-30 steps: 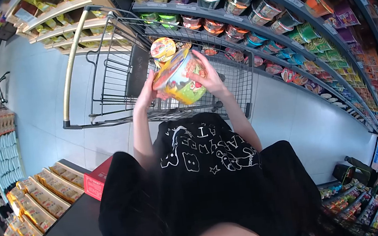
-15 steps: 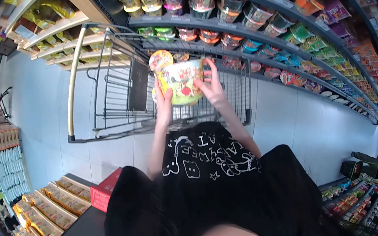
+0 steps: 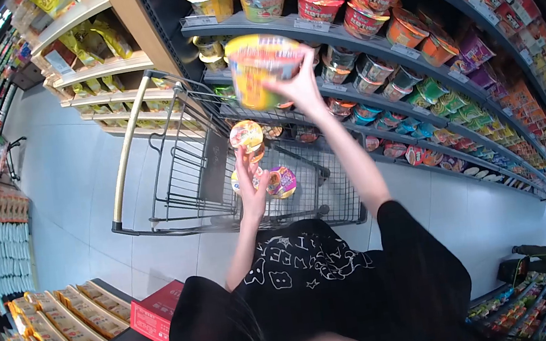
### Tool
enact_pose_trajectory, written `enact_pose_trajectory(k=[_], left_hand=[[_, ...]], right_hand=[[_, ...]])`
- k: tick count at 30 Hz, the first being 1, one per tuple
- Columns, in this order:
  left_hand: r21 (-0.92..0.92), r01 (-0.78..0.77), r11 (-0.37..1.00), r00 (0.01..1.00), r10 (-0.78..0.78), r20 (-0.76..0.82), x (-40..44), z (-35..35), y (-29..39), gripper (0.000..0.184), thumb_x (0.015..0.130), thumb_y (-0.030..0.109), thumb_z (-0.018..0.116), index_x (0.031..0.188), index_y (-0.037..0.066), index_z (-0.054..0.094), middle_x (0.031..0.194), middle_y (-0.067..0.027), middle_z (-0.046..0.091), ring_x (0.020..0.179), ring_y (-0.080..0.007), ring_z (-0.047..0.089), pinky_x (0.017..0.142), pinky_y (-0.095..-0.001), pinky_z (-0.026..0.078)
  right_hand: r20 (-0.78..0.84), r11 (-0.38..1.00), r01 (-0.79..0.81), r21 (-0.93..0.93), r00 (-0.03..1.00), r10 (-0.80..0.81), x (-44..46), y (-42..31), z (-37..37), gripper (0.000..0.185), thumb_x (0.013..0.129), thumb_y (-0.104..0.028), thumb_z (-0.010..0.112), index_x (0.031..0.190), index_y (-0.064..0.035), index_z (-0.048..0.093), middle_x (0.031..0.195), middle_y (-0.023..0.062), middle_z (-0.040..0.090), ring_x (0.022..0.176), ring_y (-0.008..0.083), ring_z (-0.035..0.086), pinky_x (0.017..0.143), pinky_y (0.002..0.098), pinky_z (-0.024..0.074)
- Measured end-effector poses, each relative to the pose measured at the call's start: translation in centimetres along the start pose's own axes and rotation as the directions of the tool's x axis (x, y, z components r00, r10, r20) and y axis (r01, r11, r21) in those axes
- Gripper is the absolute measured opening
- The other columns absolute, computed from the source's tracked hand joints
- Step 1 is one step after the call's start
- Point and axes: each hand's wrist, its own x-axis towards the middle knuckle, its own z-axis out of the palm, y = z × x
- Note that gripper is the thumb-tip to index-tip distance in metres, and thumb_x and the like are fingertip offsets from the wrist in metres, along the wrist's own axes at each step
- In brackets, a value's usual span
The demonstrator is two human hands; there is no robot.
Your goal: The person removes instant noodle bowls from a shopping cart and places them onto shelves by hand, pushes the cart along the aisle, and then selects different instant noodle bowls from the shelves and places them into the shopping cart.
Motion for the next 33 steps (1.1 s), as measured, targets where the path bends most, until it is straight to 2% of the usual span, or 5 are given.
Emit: enact_pose_trajectory(k=[8, 20, 28, 31, 33], left_hand=[[-0.058, 0.113, 0.992, 0.992, -0.116, -0.053, -0.8, -2.5, -2.1, 0.049, 0.082, 0.010, 0.048, 0.125, 0.002, 0.028, 0.123, -0.0121, 0.036, 0.101, -0.0187, 0.048, 0.082, -0.0289, 0.040], [0.035, 0.177, 0.984, 0.975, -0.170, -0.140, -0.7, -5.2, -3.7, 0.038, 0.081, 0.008, 0.050, 0.117, 0.001, 0.040, 0.109, -0.0114, 0.049, 0.089, -0.0146, 0.053, 0.077, -0.0259, 0.043], [0.166, 0.217, 0.962, 0.976, -0.214, -0.035, 0.1, -4.7, -4.0, 0.032, 0.082, 0.012, 0.051, 0.111, 0.001, 0.045, 0.104, -0.0086, 0.053, 0.087, -0.0136, 0.054, 0.075, -0.0263, 0.042], [0.214, 0.263, 0.941, 0.962, -0.272, 0.011, -0.3, -5.0, -5.5, 0.033, 0.080, 0.011, 0.051, 0.111, 0.001, 0.045, 0.101, -0.0125, 0.054, 0.084, -0.0195, 0.055, 0.075, -0.0289, 0.043], [0.223, 0.349, 0.910, 0.929, -0.368, 0.045, -1.2, -5.4, -8.2, 0.036, 0.079, 0.015, 0.052, 0.111, 0.000, 0.045, 0.100, -0.0128, 0.054, 0.084, -0.0208, 0.055, 0.075, -0.0292, 0.043]], right_hand=[[-0.105, 0.861, 0.319, -0.397, 0.916, -0.388, 19.7, 3.9, 1.1, 0.089, 0.044, -0.039, 0.079, 0.104, 0.0008, 0.026, 0.099, 0.0179, 0.039, 0.097, 0.0297, 0.042, 0.080, 0.0390, 0.0376], [-0.040, 0.708, 0.226, -0.669, 0.940, -0.337, 26.6, 7.9, -0.1, 0.092, 0.046, -0.048, 0.075, 0.110, 0.0022, 0.033, 0.112, 0.0278, 0.032, 0.102, 0.0386, 0.040, 0.085, 0.0409, 0.0380], [0.081, 0.597, 0.175, -0.783, 0.980, -0.181, 27.7, 7.6, 0.1, 0.078, 0.052, -0.041, 0.074, 0.107, 0.0008, 0.038, 0.112, 0.0273, 0.035, 0.094, 0.0419, 0.047, 0.078, 0.0428, 0.0429], [-0.006, 0.622, 0.245, -0.743, 0.928, -0.373, 24.6, 8.0, 1.2, 0.092, 0.053, -0.024, 0.076, 0.123, -0.0031, 0.018, 0.128, 0.0294, 0.010, 0.110, 0.0470, 0.029, 0.090, 0.0439, 0.0341], [0.005, 0.681, 0.357, -0.639, 0.888, -0.460, 19.1, 7.9, 2.3, 0.076, 0.062, -0.016, 0.067, 0.122, -0.0015, 0.024, 0.128, 0.0263, 0.015, 0.115, 0.0405, 0.027, 0.095, 0.0400, 0.0283]])
